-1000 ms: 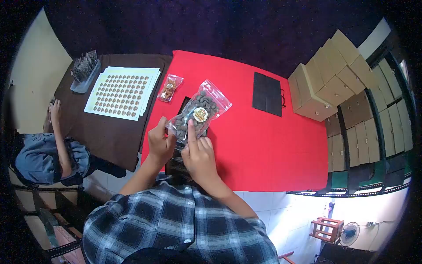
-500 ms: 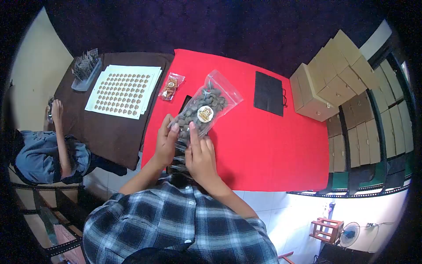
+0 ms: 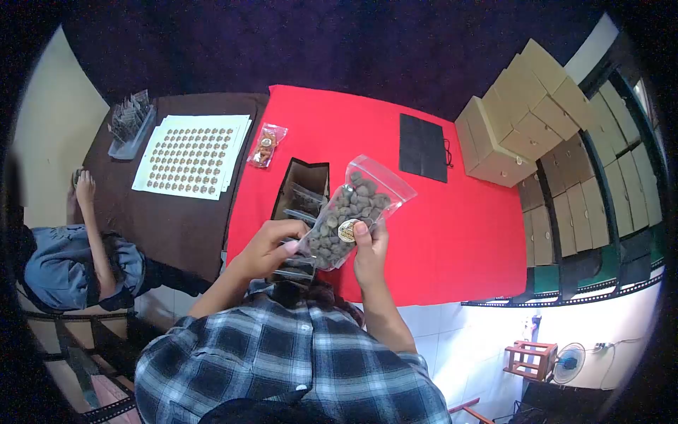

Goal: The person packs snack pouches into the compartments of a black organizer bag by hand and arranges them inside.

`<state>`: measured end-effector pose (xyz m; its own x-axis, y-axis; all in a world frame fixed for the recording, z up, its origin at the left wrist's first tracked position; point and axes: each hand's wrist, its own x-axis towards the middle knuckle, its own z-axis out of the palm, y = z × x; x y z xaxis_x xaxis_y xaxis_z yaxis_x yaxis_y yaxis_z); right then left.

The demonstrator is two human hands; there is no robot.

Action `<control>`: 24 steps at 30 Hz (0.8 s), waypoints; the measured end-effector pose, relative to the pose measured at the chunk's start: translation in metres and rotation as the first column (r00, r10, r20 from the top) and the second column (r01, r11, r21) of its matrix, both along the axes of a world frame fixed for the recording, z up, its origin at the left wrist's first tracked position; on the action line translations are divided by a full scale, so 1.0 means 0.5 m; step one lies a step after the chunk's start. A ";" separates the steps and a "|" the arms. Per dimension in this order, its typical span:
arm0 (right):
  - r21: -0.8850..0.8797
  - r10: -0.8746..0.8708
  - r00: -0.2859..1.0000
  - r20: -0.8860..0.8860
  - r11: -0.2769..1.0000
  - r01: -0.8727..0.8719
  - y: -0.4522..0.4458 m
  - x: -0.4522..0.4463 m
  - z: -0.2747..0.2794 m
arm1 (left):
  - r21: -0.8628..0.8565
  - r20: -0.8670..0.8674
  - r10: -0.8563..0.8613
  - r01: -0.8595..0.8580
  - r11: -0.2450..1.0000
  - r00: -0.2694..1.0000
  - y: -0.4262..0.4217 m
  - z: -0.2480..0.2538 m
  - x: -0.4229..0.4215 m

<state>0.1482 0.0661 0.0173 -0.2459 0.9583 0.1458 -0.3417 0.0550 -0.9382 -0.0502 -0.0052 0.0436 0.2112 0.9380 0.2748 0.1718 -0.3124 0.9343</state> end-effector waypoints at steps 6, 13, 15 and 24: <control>0.049 0.185 0.973 0.134 0.980 -0.193 -0.029 -0.024 0.014 | 0.080 0.075 0.210 -0.216 0.973 0.975 0.017 -0.008 -0.001; 0.172 0.005 0.992 0.125 0.985 -0.027 -0.018 -0.065 0.010 | 0.089 0.082 0.246 -0.253 0.963 0.966 0.009 -0.021 0.005; 0.153 -0.010 0.986 0.168 0.988 -0.016 -0.016 -0.070 0.011 | 0.108 0.081 0.225 -0.233 0.967 0.971 0.010 -0.033 -0.004; 0.048 -0.083 0.994 0.072 0.996 0.079 -0.046 -0.122 -0.005 | 0.034 0.153 0.157 -0.164 0.986 0.976 0.002 -0.046 -0.020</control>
<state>0.0875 0.0433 0.0149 -0.1794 0.9684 0.1734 -0.2640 0.1224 -0.9567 -0.0601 -0.0044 0.0206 0.0119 0.9419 0.3356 0.0833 -0.3354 0.9384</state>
